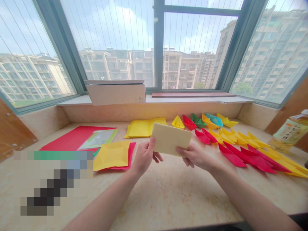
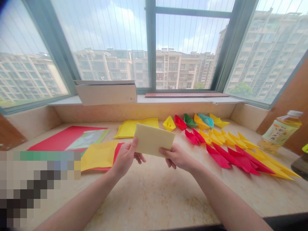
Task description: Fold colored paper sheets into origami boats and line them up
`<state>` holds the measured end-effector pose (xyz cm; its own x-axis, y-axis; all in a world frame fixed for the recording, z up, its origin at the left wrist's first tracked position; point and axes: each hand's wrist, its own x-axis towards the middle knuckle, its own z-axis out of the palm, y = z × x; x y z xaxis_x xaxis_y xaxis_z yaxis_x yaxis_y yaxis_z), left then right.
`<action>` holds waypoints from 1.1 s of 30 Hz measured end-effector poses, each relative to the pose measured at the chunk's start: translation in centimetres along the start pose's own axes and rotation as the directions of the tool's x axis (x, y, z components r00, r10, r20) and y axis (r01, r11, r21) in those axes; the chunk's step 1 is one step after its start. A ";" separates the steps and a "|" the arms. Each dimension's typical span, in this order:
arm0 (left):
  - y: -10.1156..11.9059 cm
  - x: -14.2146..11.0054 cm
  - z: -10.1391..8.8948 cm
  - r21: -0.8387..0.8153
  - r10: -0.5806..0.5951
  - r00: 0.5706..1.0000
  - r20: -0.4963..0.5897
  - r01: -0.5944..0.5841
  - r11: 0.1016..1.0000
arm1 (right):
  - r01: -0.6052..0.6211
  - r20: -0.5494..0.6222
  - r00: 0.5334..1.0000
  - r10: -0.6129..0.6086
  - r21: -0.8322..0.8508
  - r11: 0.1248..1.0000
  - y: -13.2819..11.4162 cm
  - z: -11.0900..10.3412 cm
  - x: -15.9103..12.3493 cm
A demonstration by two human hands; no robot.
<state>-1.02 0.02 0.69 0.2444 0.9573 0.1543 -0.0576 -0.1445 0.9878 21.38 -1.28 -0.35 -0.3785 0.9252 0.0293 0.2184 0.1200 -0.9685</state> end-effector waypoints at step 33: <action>0.2 -1.1 -0.1 0.279 0.119 0.978 0.172 -0.164 0.946 | 0.116 -0.030 0.993 -0.118 -0.055 0.992 -1.9 -2.0 -1.3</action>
<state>-1.36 -1.01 0.75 0.3989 0.8758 0.2716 0.1750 -0.3635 0.9150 23.24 -1.97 1.96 -0.3746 0.9149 0.1507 0.2223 0.2464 -0.9433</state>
